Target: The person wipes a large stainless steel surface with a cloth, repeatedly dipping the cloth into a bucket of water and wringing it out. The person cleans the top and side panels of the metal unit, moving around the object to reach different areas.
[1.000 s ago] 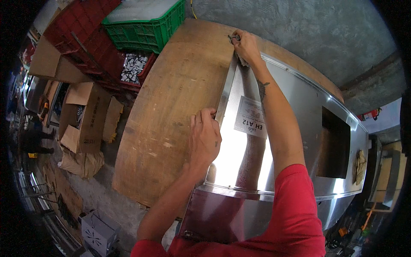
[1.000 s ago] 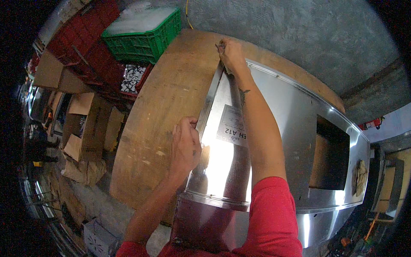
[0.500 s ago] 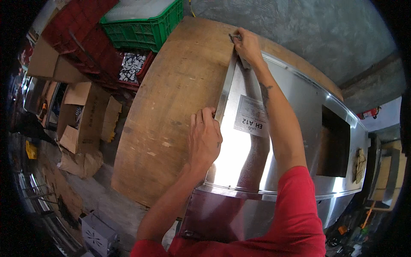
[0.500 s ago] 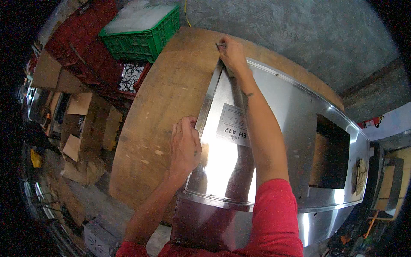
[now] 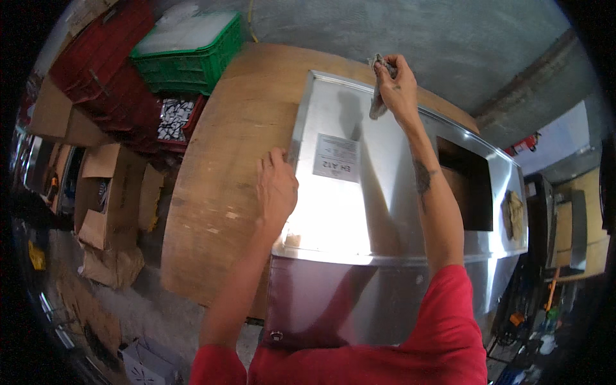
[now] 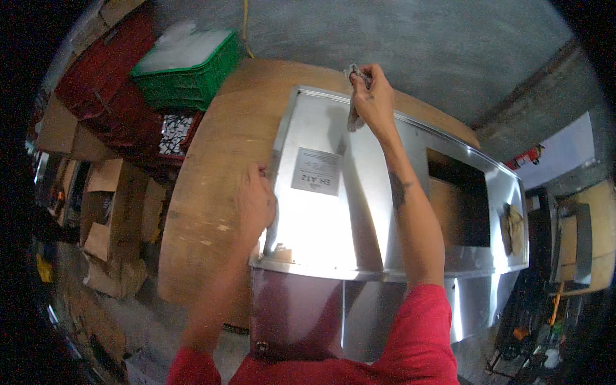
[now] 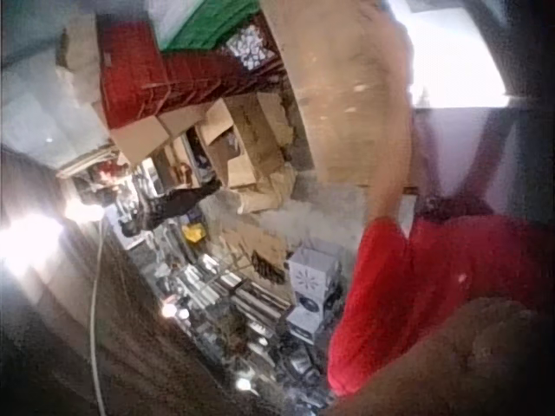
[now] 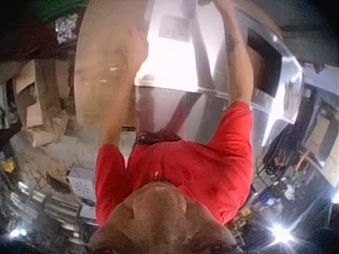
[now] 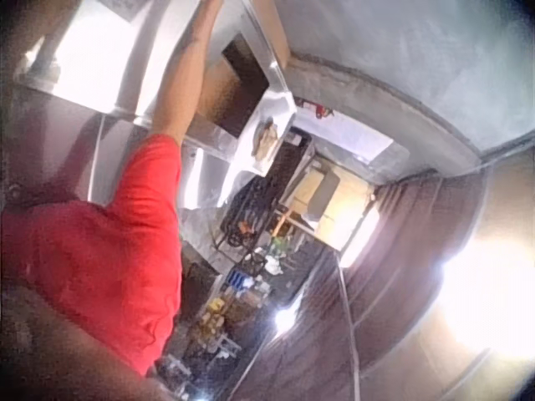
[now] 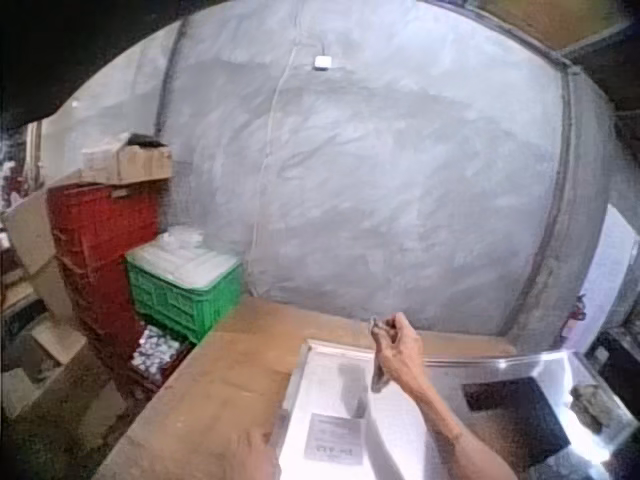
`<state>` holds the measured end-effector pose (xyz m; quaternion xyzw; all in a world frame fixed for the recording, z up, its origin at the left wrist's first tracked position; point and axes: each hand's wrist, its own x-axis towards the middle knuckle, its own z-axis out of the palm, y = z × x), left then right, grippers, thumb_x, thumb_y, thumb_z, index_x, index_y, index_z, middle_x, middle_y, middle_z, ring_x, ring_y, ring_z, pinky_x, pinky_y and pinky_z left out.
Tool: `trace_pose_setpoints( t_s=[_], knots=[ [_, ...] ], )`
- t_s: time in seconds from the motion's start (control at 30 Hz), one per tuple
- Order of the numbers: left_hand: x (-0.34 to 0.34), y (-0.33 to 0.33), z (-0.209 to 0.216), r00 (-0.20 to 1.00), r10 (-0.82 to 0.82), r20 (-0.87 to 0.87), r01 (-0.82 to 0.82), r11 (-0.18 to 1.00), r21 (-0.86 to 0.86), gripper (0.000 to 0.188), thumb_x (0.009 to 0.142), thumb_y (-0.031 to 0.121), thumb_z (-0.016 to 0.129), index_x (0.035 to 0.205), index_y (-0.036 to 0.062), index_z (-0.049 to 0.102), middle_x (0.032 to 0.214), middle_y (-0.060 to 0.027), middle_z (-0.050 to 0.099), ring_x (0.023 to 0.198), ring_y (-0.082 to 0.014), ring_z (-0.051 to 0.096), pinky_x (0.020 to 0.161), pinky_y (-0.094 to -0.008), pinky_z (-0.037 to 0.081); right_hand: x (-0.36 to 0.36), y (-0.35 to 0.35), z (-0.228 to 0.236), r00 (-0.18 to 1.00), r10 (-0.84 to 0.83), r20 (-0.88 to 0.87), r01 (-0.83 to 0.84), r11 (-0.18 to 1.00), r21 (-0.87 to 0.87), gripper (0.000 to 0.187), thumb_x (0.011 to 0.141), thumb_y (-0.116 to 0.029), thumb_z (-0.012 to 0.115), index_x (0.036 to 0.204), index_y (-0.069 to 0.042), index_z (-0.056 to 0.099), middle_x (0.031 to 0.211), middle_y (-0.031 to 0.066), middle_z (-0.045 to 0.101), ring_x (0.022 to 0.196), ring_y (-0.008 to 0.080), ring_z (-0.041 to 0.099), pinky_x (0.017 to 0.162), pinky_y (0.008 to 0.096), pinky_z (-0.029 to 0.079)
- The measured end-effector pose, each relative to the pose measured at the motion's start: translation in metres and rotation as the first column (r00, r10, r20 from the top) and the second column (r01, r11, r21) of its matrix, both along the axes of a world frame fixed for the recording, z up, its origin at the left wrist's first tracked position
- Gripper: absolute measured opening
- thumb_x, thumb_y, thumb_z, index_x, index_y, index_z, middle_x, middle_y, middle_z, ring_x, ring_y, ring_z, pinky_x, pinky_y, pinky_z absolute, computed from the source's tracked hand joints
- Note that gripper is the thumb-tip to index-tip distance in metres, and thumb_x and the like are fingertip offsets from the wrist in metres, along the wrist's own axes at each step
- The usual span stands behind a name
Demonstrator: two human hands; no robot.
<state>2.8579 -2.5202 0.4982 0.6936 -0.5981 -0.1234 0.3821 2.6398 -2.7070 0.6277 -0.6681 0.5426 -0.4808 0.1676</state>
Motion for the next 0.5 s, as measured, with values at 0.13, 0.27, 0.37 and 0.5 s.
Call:
trace_pose_setpoints(
  t_s=[0.13,0.27,0.37,0.5],
  knots=[
    [-0.009,-0.003,0.006,0.975,0.081,-0.209,-0.026,0.967,0.253,0.03,0.1,0.009,0.048,0.126,-0.0025,0.054,0.118,-0.0308,0.065,0.111,-0.0466,0.062,0.095,-0.0535,0.049,-0.048,0.125,0.025,0.999,0.044,0.003,-0.043,0.996,-0.081,0.027,0.1,-0.023,0.066,0.115,-0.002,0.065,0.094,0.0132,0.071,0.084,0.019,0.065,0.075,0.0363,0.052],
    [0.018,-0.012,-0.017,0.983,0.094,0.16,-0.098,0.995,0.022,0.036,0.1,0.018,0.053,0.127,-0.004,0.059,0.119,-0.0308,0.065,0.112,-0.0489,0.062,0.096,-0.0543,0.049,-0.057,0.279,0.04,0.992,-0.012,0.127,0.015,1.0,-0.025,0.027,0.1,-0.022,0.066,0.117,-0.002,0.066,0.096,0.0105,0.07,0.088,0.0176,0.066,0.079,0.0333,0.052],
    [0.004,0.008,0.005,0.951,0.014,0.308,0.014,0.996,-0.089,0.033,0.102,0.017,0.055,0.126,-0.0045,0.059,0.117,-0.0312,0.064,0.111,-0.0478,0.06,0.096,-0.0525,0.047,-0.097,0.383,0.022,0.971,0.026,0.237,-0.051,0.994,0.098,0.025,0.1,-0.02,0.067,0.12,-0.003,0.067,0.106,0.0064,0.068,0.097,0.0133,0.062,0.084,0.0286,0.049],
    [-0.033,0.04,0.04,0.987,-0.135,-0.089,0.092,0.922,-0.376,0.028,0.107,0.019,0.053,0.123,-0.0024,0.059,0.116,-0.019,0.064,0.11,-0.0323,0.062,0.095,-0.0427,0.047,-0.133,0.492,0.005,0.952,-0.032,0.304,-0.01,0.99,0.137,0.022,0.097,-0.012,0.069,0.117,-0.003,0.07,0.107,0.0081,0.068,0.096,0.0155,0.064,0.083,0.0293,0.05]
  ],
)
